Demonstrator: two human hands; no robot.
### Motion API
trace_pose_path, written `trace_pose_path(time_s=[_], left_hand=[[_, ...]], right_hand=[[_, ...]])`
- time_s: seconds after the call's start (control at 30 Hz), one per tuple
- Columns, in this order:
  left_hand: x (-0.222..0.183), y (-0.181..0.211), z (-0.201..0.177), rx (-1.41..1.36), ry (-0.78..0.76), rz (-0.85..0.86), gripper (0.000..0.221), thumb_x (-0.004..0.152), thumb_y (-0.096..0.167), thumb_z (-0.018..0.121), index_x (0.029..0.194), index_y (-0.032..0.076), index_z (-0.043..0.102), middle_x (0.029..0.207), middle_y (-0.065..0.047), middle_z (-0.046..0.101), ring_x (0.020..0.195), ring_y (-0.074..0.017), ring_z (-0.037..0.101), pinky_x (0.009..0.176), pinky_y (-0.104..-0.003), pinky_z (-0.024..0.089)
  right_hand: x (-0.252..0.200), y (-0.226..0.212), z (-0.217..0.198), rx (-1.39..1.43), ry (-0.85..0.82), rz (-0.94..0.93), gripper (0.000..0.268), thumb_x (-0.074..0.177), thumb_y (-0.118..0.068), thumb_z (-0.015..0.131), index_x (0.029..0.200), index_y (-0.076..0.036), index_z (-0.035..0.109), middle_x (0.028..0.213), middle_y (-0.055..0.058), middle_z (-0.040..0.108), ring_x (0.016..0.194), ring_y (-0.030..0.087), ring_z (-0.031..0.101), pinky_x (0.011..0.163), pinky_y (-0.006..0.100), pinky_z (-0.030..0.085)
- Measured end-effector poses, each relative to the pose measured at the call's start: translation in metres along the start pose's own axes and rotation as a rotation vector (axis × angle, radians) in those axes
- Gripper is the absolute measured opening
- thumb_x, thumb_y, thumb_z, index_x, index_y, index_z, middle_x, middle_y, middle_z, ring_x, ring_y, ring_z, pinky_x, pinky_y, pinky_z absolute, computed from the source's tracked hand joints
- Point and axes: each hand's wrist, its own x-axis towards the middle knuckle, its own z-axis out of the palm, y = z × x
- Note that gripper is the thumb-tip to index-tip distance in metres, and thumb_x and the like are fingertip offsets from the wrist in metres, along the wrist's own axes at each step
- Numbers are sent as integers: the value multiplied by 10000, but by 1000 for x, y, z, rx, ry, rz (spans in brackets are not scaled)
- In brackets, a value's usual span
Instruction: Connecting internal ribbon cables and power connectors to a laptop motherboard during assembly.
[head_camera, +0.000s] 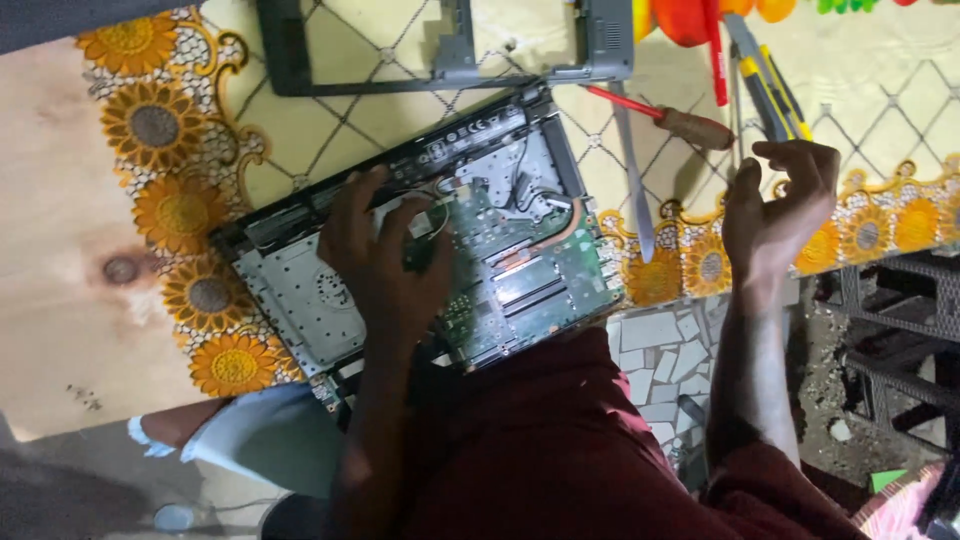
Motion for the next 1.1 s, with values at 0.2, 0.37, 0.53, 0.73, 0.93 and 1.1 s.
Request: trace_pose_path(time_s=[0.2,0.37,0.53,0.73,0.93,1.1], left_hand=[[4,6,-4,23,10,13,383,714,144,785,1073,105,657,1364,-123,491,1294,-320,451,1054,-466,255],[0,2,0,35,17,8,417,719,165,779,1114,119,657,1384,-99,486,1313,-306,445,1067,-477,259],[1,3,-3,53,29,7,431,713,178,768,1124,126,645,1372,-100,495,1305,-313,450,1035,-487,281],[21,1,-28,-25,8,8,612,584,81,556,1196,107,572,1271,-52,599,1219,-228,541,968,-396,270],[47,-31,-55,86,-267,123,494,778,136,705,1255,58,603,1272,-80,547,1161,-268,505,998,-428,325],[57,-53,-51,100,-398,183,303,896,247,724,1156,95,689,1075,-72,561,1048,-293,575,847,-451,445]], right_hand=[[-2,5,12,22,-49,-71,213,780,170,680,968,68,678,925,150,566,796,232,534,632,311,493],[7,-31,15,22,-85,-99,349,756,123,636,1098,64,677,1014,174,577,898,275,549,717,370,483],[15,-92,-1,235,-137,-80,411,750,163,558,1139,76,657,1075,191,601,996,325,570,887,417,477],[-5,-100,7,261,-113,-22,159,922,36,587,1062,107,612,1046,206,506,981,315,515,841,421,444],[-34,-69,24,316,-96,-93,134,886,51,620,1018,75,615,1025,206,553,953,306,534,825,430,490],[-57,-44,50,431,24,-88,183,895,-62,591,1020,47,668,1030,206,534,844,278,523,642,384,479]])
